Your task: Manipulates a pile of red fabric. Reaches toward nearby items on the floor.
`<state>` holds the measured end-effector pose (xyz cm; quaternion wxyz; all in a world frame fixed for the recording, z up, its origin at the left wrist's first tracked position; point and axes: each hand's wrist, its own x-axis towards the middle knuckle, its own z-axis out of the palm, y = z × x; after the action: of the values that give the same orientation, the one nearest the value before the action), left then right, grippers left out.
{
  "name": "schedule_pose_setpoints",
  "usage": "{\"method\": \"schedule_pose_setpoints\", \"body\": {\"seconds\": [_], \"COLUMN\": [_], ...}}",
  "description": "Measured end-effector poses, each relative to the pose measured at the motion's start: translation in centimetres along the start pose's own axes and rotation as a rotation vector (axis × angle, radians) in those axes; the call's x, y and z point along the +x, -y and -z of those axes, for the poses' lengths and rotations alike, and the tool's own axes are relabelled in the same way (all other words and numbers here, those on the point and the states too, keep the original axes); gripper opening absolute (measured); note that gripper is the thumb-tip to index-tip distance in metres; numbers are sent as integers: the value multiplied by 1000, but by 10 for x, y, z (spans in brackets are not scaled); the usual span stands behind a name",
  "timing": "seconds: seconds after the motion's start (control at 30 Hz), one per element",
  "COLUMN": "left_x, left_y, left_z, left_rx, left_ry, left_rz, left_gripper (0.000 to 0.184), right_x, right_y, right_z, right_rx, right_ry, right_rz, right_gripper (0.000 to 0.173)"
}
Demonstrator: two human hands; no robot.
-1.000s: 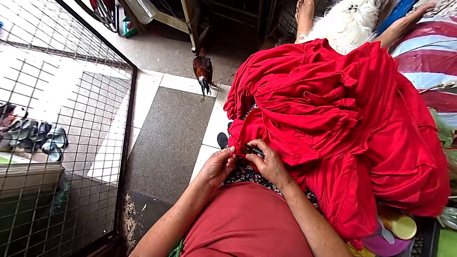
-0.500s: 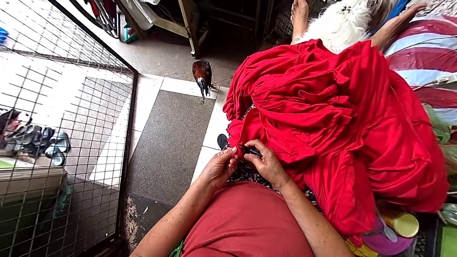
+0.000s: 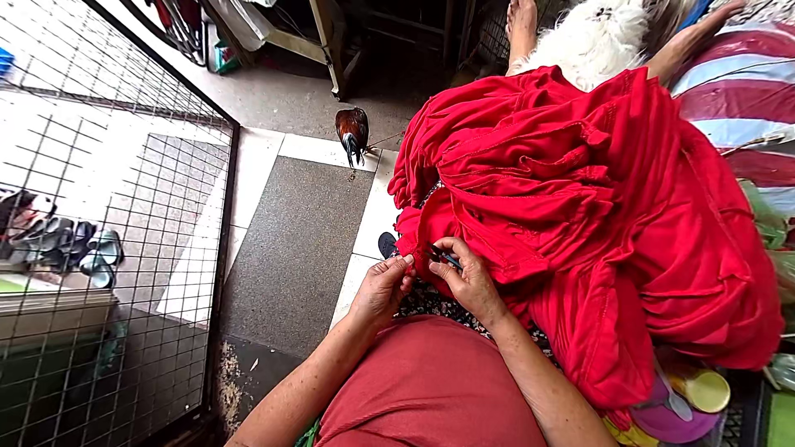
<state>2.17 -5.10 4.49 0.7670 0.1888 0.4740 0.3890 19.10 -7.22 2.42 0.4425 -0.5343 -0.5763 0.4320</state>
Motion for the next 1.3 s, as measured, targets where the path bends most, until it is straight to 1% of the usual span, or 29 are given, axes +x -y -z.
{"method": "schedule_pose_setpoints", "body": {"seconds": [0.1,0.17,0.37,0.47,0.53,0.63,0.67,0.73,0.77,0.83,0.9,1.0,1.03,1.1,1.17,1.23,1.27,1.3], "left_x": [-1,-1,-2,-1,0,-3,-4,-7,-8,-7,-1,15,23,42,65,86,93,98], "left_y": [2,3,4,5,8,15,16,14,11,7,2,-7,-8,-9,-11,-12,-13,-15], "left_z": [0,0,0,1,1,1,0,-1,0,7,16,33,40,50,54,54,52,51], "left_rx": [100,150,200,217,283,452,487,547,561,543,492,415,421,544,764,942,985,1003], "left_ry": [13,23,26,24,36,127,162,221,237,215,111,-52,-89,-119,-95,-2,48,88], "left_rz": [-82,-114,-153,-152,-147,-114,-88,-32,-12,-19,-58,-121,-150,-205,-224,-218,-213,-215], "left_gripper": [32,30,30,30,28,20,18,17,19,22,23,24,24,31,41,49,48,43], "right_x": [-1,-2,-2,-1,1,1,0,-1,-2,-6,-15,-33,-37,-40,-36,-30,-28,-27], "right_y": [-3,-4,-1,0,2,4,5,9,11,15,23,39,40,30,16,12,12,12], "right_z": [-3,-5,-5,-5,-5,-7,-8,-5,-1,11,29,77,93,114,118,114,113,113], "right_rx": [-103,-133,-93,-26,-60,-181,-195,-196,-193,-214,-265,-364,-398,-510,-651,-704,-701,-688], "right_ry": [15,12,4,-53,-99,-107,-102,-125,-147,-193,-243,-368,-422,-492,-470,-430,-427,-429], "right_rz": [62,61,38,29,25,-41,-67,-85,-74,-32,35,126,139,116,44,-31,-52,-65], "right_gripper": [25,24,21,20,22,42,43,34,31,27,26,20,18,18,20,20,20,19]}}
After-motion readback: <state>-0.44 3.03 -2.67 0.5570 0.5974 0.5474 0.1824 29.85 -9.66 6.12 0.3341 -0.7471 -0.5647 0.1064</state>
